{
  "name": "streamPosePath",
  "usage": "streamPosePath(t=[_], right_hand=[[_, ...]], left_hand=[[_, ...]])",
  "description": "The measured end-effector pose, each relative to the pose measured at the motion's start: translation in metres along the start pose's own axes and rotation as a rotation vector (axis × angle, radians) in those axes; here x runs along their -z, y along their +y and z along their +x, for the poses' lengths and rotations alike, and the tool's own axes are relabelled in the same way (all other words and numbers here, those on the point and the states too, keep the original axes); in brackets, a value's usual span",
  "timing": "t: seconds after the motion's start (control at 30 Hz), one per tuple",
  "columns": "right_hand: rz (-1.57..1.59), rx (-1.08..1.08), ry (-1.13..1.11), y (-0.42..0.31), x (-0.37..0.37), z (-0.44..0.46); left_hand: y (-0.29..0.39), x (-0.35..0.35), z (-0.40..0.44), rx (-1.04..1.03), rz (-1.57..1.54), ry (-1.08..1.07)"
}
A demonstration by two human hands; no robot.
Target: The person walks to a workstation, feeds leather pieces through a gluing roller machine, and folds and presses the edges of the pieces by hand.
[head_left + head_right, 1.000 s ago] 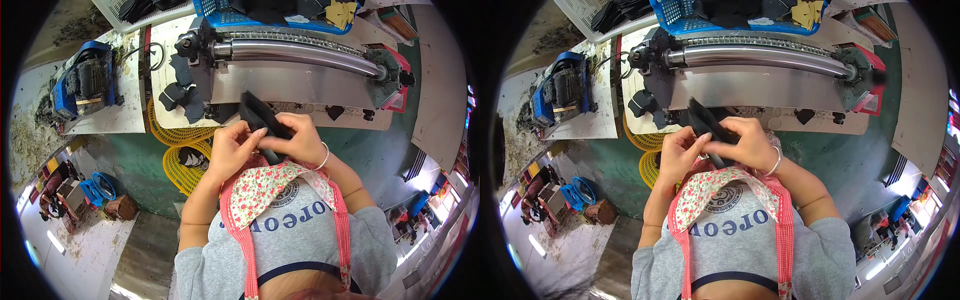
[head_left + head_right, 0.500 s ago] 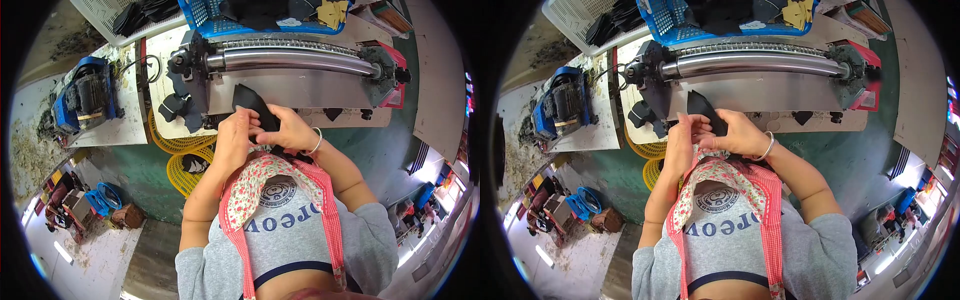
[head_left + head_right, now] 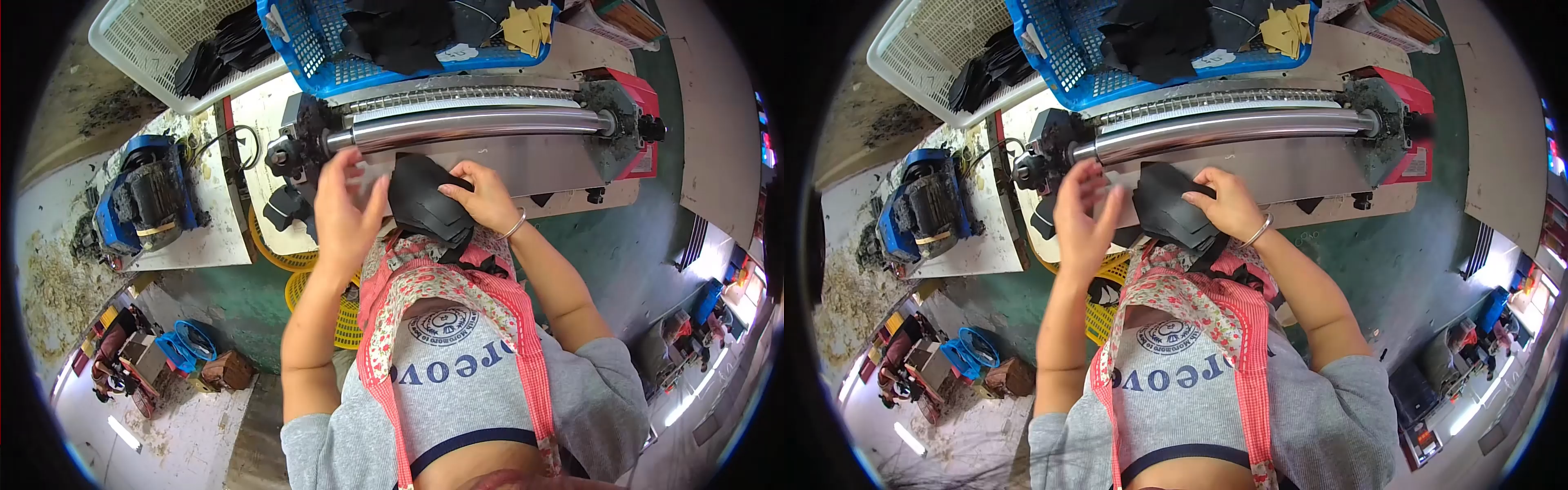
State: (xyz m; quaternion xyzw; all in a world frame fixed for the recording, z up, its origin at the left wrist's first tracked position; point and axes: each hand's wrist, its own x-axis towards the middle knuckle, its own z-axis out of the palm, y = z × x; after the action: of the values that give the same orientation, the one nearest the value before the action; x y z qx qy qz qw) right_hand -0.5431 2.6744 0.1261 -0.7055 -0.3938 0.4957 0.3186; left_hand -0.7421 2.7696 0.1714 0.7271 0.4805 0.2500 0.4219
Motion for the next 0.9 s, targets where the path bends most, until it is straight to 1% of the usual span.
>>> streamPosePath(t=[0.03, 0.13, 0.2, 0.27, 0.33, 0.43, 0.47, 0.53, 0.57, 0.63, 0.7, 0.77, 0.8, 0.9], right_hand=[[0.001, 0.022, 0.006, 0.004, -0.001, 0.002], [-0.085, -0.056, 0.014, -0.007, 0.004, 0.004], [-0.159, -0.107, -0.009, -0.009, 0.009, 0.007], [-0.171, -0.116, -0.005, -0.008, 0.010, 0.010], [-0.120, -0.092, 0.026, -0.004, 0.006, 0.011], [-0.103, -0.197, 0.064, -0.017, 0.007, 0.011], [-0.070, -0.144, 0.094, -0.016, 0.004, 0.006], [-0.009, -0.031, 0.155, -0.009, 0.001, 0.000], [0.000, -0.026, 0.155, -0.005, 0.001, 0.000], [0.017, -0.021, 0.158, 0.001, 0.002, 0.000], [-0.011, -0.061, 0.144, -0.002, 0.003, 0.002], [-0.049, -0.092, 0.135, -0.007, 0.003, 0.005], [-0.076, -0.101, 0.135, -0.009, 0.003, 0.007], [-0.147, -0.142, 0.156, -0.018, 0.003, 0.012]], left_hand=[[0.012, 0.006, 0.017, -0.075, 0.038, 0.003], [0.052, 0.012, 0.068, -0.313, 0.197, -0.054], [0.052, -0.005, 0.105, -0.357, 0.316, -0.250], [0.030, -0.031, 0.142, -0.334, 0.527, -0.584], [0.013, -0.056, 0.167, -0.326, 0.576, -0.905], [-0.008, -0.074, 0.171, -0.206, 0.587, -0.942], [-0.004, -0.073, 0.178, -0.100, 0.565, -1.029], [-0.016, -0.067, 0.189, -0.261, 0.545, -1.014], [-0.021, -0.065, 0.193, -0.341, 0.531, -1.004], [-0.027, -0.065, 0.203, -0.404, 0.422, -0.860], [-0.026, -0.060, 0.214, -0.474, 0.351, -0.738], [-0.022, -0.059, 0.216, -0.541, 0.356, -0.566], [-0.013, -0.054, 0.214, -0.556, 0.442, -0.519], [-0.022, -0.054, 0.206, -0.806, 0.522, -0.911]])
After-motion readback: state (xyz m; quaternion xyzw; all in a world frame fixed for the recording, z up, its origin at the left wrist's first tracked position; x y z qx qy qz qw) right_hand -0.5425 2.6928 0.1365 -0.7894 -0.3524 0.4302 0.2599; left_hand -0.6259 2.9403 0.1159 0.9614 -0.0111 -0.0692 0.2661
